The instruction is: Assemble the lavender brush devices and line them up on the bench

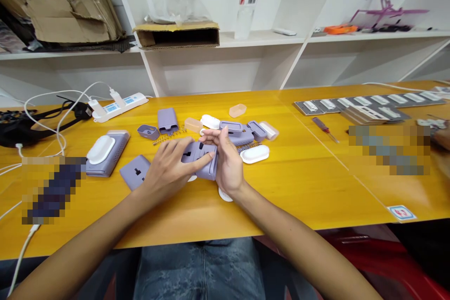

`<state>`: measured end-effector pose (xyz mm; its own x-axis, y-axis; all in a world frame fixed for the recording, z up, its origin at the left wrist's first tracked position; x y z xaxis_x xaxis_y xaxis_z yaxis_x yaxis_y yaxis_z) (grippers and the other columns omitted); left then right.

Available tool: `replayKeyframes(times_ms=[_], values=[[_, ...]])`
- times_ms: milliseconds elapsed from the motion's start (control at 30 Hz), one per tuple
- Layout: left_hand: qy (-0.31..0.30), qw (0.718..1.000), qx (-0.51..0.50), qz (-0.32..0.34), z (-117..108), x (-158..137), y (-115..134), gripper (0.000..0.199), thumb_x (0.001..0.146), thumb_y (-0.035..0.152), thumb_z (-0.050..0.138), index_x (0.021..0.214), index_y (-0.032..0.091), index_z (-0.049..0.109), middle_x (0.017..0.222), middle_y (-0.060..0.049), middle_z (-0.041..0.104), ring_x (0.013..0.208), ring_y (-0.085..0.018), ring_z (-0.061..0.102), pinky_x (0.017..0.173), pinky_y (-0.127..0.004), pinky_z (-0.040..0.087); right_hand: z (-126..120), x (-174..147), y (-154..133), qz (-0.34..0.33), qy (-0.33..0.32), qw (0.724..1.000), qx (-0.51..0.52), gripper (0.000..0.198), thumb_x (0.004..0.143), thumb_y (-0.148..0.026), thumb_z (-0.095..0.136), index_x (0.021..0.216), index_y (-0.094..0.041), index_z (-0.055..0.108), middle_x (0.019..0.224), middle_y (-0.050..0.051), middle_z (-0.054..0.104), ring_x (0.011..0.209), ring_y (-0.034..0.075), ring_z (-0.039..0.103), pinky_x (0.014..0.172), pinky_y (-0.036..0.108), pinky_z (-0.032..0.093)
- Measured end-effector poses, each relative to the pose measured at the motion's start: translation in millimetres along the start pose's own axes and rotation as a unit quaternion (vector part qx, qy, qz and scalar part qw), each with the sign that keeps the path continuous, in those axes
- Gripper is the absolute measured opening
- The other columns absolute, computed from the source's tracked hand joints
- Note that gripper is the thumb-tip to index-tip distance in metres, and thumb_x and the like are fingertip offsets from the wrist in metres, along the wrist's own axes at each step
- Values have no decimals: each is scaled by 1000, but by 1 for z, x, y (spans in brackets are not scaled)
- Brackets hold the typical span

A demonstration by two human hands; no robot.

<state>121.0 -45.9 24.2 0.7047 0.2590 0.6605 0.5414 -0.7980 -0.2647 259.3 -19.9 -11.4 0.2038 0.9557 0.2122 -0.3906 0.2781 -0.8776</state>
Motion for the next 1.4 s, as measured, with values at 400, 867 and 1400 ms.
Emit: replayKeyframes(times_ms=[400, 867, 1400], values=[[-2, 997, -26, -77, 0, -8, -33, 62, 109, 38, 58, 166, 25, 37, 146, -25, 60, 125, -39, 62, 98, -51, 47, 21, -13, -12, -63, -153, 977, -134, 81, 83, -41, 95, 153, -36, 55, 161, 10, 58, 151, 34, 56, 125, 56, 51], [33, 969, -209, -123, -20, -3, -24, 87, 95, 61, 75, 158, 15, 36, 141, -25, 58, 132, -40, 62, 105, -53, 57, 30, -26, -50, -174, -259, 922, -230, 87, 88, -33, 86, 166, -38, 49, 171, 5, 48, 160, 37, 43, 138, 62, 26], [0, 878, -413, -241, -14, -7, 7, 131, 84, 69, 84, 176, 26, 1, 177, -28, 30, 165, -47, 35, 128, -68, 43, 21, -18, -60, -84, -255, 946, -181, 68, 87, -51, 85, 152, -39, 68, 166, 1, 59, 163, 40, 40, 136, 61, 31]])
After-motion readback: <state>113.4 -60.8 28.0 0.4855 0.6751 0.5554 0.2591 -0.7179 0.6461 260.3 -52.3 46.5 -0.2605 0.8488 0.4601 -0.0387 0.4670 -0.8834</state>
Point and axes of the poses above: each hand's wrist, its own x-axis towards the middle knuckle, its own z-axis out of the palm, y = z × x, the point moved 8 cm from there along x, towards the middle knuckle
